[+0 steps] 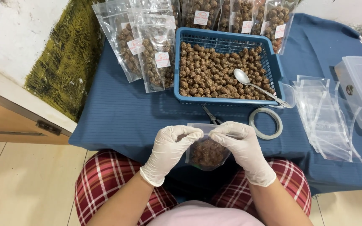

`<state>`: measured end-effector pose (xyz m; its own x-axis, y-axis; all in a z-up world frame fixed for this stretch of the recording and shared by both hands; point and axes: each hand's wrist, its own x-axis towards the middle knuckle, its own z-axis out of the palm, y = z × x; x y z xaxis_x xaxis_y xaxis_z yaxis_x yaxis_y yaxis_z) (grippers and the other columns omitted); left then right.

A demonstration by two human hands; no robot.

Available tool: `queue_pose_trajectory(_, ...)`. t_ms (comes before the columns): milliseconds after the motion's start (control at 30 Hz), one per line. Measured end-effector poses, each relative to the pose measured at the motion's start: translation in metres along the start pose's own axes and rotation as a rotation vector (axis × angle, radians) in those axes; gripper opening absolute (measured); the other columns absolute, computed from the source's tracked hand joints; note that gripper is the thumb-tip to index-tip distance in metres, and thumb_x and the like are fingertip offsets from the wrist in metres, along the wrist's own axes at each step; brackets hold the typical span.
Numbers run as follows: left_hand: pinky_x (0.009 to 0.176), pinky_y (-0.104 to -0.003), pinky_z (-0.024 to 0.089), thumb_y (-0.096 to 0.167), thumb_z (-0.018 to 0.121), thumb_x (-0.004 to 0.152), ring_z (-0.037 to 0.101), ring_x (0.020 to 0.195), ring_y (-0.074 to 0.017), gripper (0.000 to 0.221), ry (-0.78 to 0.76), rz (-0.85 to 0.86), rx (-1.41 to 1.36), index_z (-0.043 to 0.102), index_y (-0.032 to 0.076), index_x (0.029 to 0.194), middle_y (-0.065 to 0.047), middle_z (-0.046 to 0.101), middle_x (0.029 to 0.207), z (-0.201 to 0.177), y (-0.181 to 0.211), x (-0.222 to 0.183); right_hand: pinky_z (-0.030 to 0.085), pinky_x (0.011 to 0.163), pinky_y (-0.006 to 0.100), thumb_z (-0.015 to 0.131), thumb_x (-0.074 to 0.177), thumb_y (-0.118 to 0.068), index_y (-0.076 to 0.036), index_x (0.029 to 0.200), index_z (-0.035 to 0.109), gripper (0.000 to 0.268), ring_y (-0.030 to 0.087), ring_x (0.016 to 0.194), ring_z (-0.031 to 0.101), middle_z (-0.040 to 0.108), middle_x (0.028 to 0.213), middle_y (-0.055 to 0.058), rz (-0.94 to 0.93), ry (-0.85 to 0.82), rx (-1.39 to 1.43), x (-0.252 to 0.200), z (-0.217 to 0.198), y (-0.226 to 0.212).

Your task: The person scoops small brown food items from a blue basket into clear plastic bags, seals them, and applies a label with tape. The person then places the finished bag with other completed packages.

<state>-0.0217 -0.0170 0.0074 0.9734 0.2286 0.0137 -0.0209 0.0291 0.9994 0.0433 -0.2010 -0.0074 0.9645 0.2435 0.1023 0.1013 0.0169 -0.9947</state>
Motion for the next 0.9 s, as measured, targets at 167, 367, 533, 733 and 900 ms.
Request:
queue_pose_trajectory(167, 0.076, -0.032, 0.061, 0.015, 0.082, 0.087, 0.077, 0.079, -0.0145, 0.009, 0.064, 0.041, 0.062, 0.084, 0.010, 0.095, -0.007, 0.081, 0.079, -0.007, 0.004, 0.002, 0.060, 0.073, 0.029, 0.086, 0.076, -0.001, 0.001, 0.090, 0.081, 0.015, 0.012, 0.076, 0.071, 0.078, 0.077, 0.010, 0.065, -0.016, 0.058, 0.004, -0.001, -0.018)
queue_pose_trajectory(367, 0.073, -0.029, 0.063, 0.016, 0.079, 0.089, 0.076, 0.078, -0.0142, 0.014, 0.006, -0.061, -0.068, 0.081, 0.006, 0.099, -0.009, 0.081, 0.084, -0.012, 0.005, 0.003, 0.056, 0.073, 0.026, 0.081, 0.087, -0.005, 0.001, 0.094, 0.078, 0.010, 0.012, 0.069, 0.066, 0.074, 0.070, 0.013, 0.012, -0.021, 0.037, 0.009, -0.003, -0.023)
queue_pose_trajectory(533, 0.068, -0.025, 0.063, 0.019, 0.074, 0.093, 0.076, 0.074, -0.0134, 0.014, 0.014, -0.145, -0.097, 0.080, 0.007, 0.100, -0.011, 0.080, 0.084, -0.021, 0.005, -0.001, 0.053, 0.068, 0.023, 0.081, 0.088, -0.009, 0.001, 0.090, 0.078, 0.011, 0.011, 0.062, 0.068, 0.075, 0.066, 0.012, 0.112, -0.074, 0.052, 0.009, 0.006, -0.030)
queue_pose_trajectory(733, 0.066, -0.025, 0.063, 0.016, 0.072, 0.094, 0.077, 0.074, -0.0152, 0.014, 0.065, -0.180, -0.134, 0.079, 0.005, 0.100, -0.013, 0.081, 0.086, -0.023, 0.004, -0.013, 0.058, 0.066, 0.026, 0.074, 0.095, -0.013, 0.001, 0.092, 0.079, 0.015, 0.015, 0.064, 0.073, 0.077, 0.072, 0.014, 0.072, -0.080, 0.019, 0.004, 0.005, -0.023)
queue_pose_trajectory(900, 0.069, -0.027, 0.064, 0.016, 0.083, 0.086, 0.077, 0.074, -0.0151, 0.013, 0.047, -0.118, -0.073, 0.081, 0.007, 0.095, -0.011, 0.081, 0.082, -0.029, -0.009, -0.018, 0.060, 0.070, 0.029, 0.073, 0.095, -0.011, 0.002, 0.094, 0.079, 0.014, 0.015, 0.070, 0.072, 0.078, 0.076, 0.015, 0.046, -0.122, 0.027, -0.003, 0.004, -0.032)
